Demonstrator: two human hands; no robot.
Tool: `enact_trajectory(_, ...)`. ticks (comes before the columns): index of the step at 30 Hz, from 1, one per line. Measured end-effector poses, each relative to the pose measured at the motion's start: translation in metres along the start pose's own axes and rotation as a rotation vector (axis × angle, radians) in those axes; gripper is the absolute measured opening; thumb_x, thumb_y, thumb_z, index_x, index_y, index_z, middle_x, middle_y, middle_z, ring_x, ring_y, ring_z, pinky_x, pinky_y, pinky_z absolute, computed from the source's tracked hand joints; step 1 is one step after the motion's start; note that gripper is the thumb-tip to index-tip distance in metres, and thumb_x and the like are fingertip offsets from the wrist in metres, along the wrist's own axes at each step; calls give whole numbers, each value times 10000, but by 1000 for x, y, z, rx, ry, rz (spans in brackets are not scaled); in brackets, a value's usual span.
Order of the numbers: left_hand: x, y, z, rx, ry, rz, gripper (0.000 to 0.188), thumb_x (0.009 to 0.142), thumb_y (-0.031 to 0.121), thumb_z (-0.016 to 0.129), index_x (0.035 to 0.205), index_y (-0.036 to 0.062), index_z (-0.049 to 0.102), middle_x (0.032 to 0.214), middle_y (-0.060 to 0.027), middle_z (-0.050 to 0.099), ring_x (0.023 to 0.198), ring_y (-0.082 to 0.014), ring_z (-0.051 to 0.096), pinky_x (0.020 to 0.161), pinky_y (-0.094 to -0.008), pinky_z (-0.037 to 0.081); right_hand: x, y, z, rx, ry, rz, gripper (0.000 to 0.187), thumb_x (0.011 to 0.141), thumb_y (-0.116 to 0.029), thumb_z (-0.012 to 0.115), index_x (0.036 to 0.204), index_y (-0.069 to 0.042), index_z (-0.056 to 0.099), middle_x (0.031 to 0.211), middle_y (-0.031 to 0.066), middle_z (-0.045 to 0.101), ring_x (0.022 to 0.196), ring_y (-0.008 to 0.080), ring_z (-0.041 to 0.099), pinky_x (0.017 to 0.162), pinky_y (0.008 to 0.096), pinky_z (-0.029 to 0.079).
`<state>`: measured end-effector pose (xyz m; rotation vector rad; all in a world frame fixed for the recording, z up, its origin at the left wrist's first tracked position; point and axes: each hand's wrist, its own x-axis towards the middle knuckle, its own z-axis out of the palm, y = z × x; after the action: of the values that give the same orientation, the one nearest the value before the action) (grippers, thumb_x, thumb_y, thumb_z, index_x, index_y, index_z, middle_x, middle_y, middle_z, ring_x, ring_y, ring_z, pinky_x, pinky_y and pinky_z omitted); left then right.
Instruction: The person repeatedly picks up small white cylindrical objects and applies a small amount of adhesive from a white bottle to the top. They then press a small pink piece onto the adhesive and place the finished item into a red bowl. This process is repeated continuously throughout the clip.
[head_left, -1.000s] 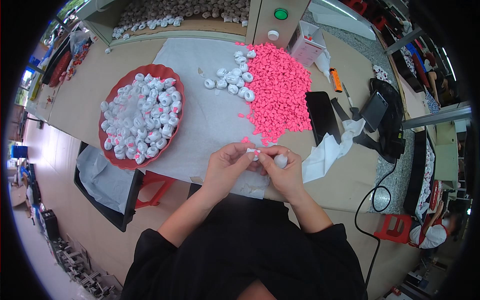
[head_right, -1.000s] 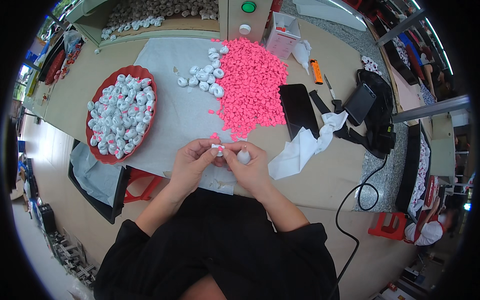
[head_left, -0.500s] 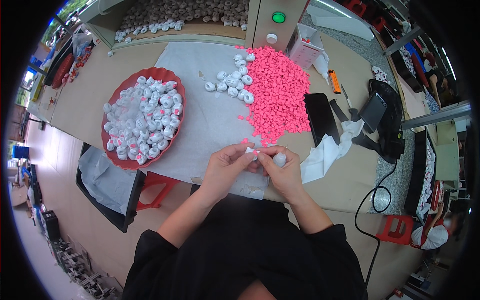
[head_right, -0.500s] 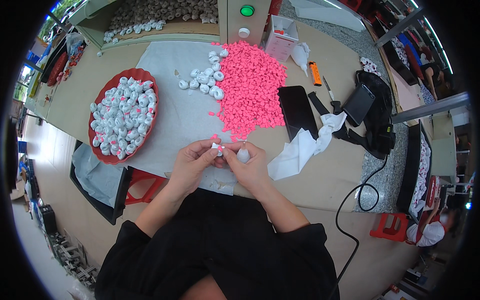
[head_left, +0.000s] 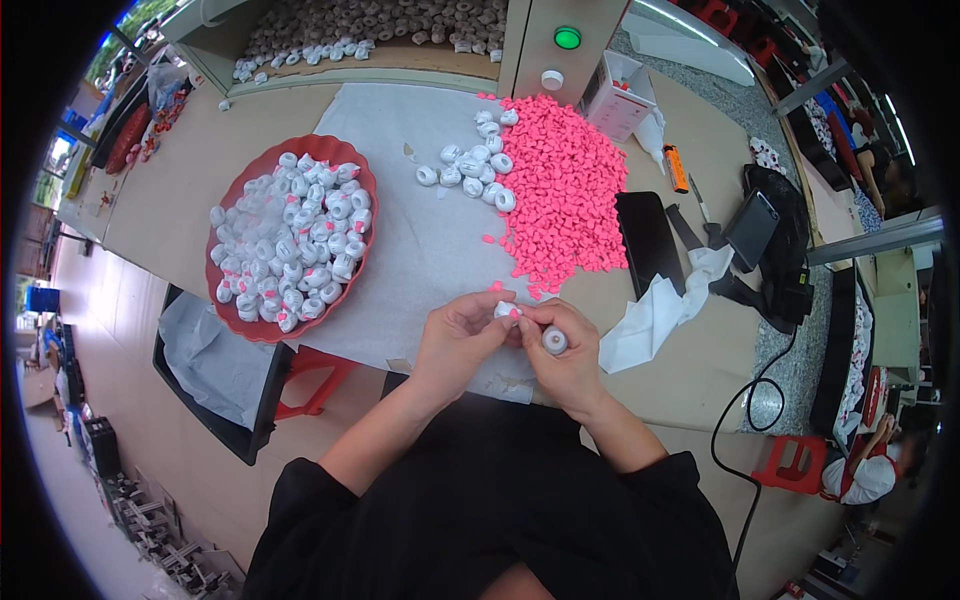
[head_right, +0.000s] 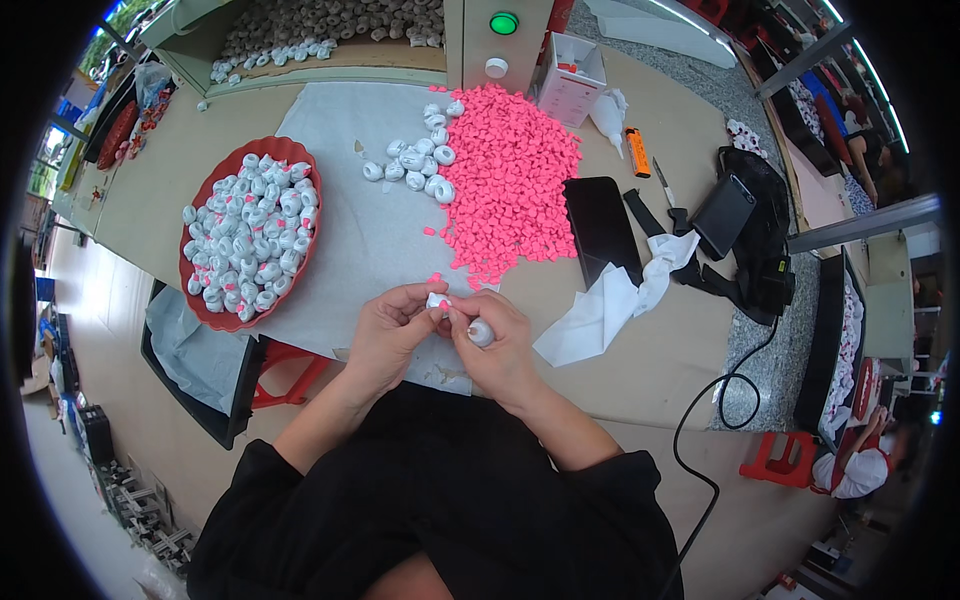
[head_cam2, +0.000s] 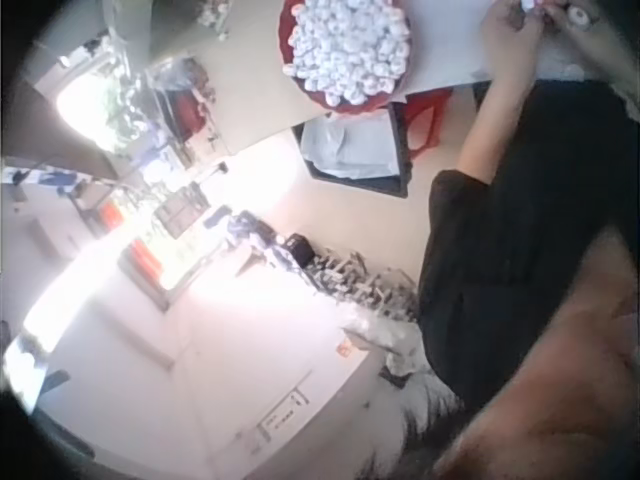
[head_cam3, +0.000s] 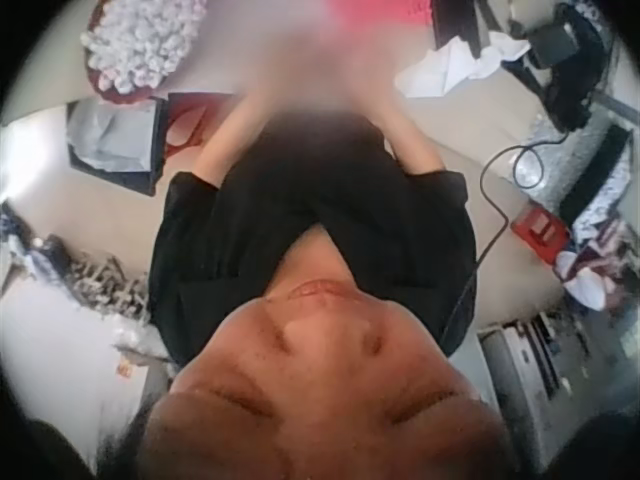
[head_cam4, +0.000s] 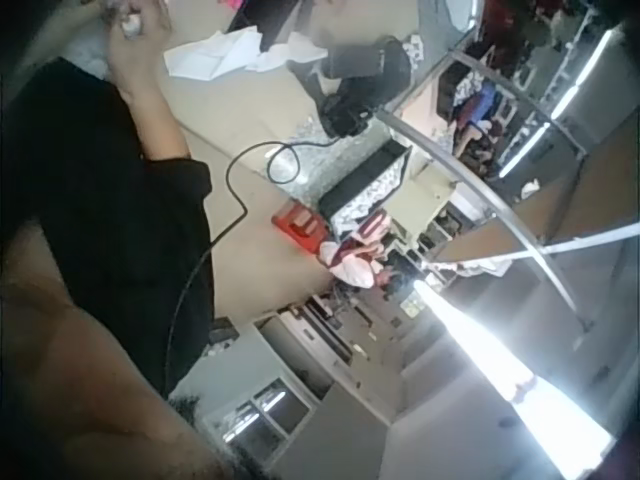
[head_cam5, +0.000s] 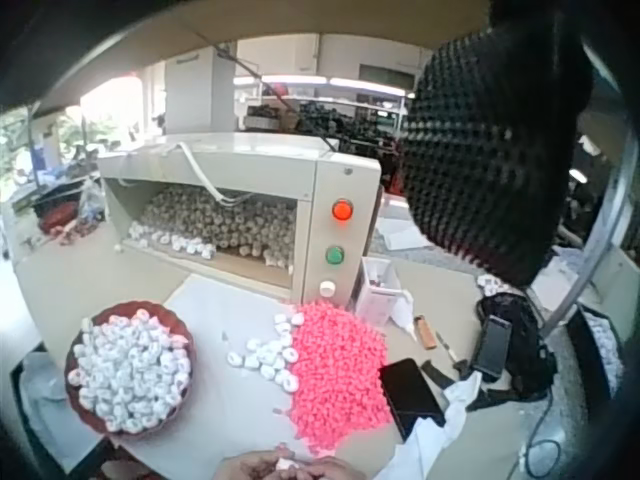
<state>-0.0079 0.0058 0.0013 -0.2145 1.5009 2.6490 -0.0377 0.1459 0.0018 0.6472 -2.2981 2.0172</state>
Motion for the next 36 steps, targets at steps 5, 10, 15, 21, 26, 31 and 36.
enact_trajectory(5, 0, -3, -5, 7, -9, -5, 263, 840, -16, 532, 1103, -19, 534, 946, -95, 604, 807, -128, 582, 727, -262, 491, 1, -1, 3, 45, 13, 48, 83, 766, 18, 606, 844, 16, 579, 722, 63, 561, 643, 119, 532, 575, 249, 422)
enact_trajectory(10, -8, 28, -13, 357, 185, 312, 236, 849, 3, 534, 1084, -23, 539, 1002, -88, 586, 826, -117, 568, 747, -247, 467, 1, -6, -3, 262, 28, 308, 188, 753, 9, 640, 918, -1, 550, 734, 3, 515, 634, 46, 478, 560, 197, 399)
enact_trajectory(15, -4, 109, -51, 1635, 730, 869, 261, 748, -31, 581, 1008, -4, 594, 1078, -146, 559, 933, -238, 530, 789, -327, 431, 3, -2, -6, 335, 46, 249, 277, 819, -85, 577, 1054, -10, 452, 771, 19, 488, 625, 77, 455, 586, 215, 400)
enact_trajectory(21, 73, 77, -26, 1777, 444, 768, 362, 738, -8, 527, 1099, -40, 529, 1106, -188, 520, 936, -310, 514, 804, -364, 453, 4, -3, -9, 566, 88, 329, 240, 877, -141, 502, 1060, -3, 428, 819, 63, 520, 688, 122, 513, 625, 268, 437)
enact_trajectory(26, 105, 60, -35, 1929, 419, 390, 336, 746, -17, 507, 1080, -50, 506, 1003, -172, 538, 889, -285, 537, 733, -346, 486, 4, -11, -19, 573, 138, 319, 237, 881, -135, 507, 1063, 9, 461, 862, 81, 546, 737, 138, 549, 650, 271, 453)
enact_trajectory(31, 66, 58, -27, 1359, 296, 350, 227, 792, 5, 528, 1018, -21, 525, 952, -142, 560, 846, -224, 571, 678, -295, 490, 6, -9, -29, 758, 183, 407, 289, 847, -94, 557, 1101, 17, 473, 888, 76, 552, 774, 145, 551, 675, 256, 452)
enact_trajectory(36, 11, 30, -21, -60, -27, -61, 235, 875, 75, 511, 1100, 7, 493, 971, -81, 570, 829, -145, 576, 670, -252, 478, 5, -7, -25, 677, 243, 267, 262, 827, -47, 567, 1073, 4, 496, 925, 72, 542, 827, 147, 534, 675, 274, 441)
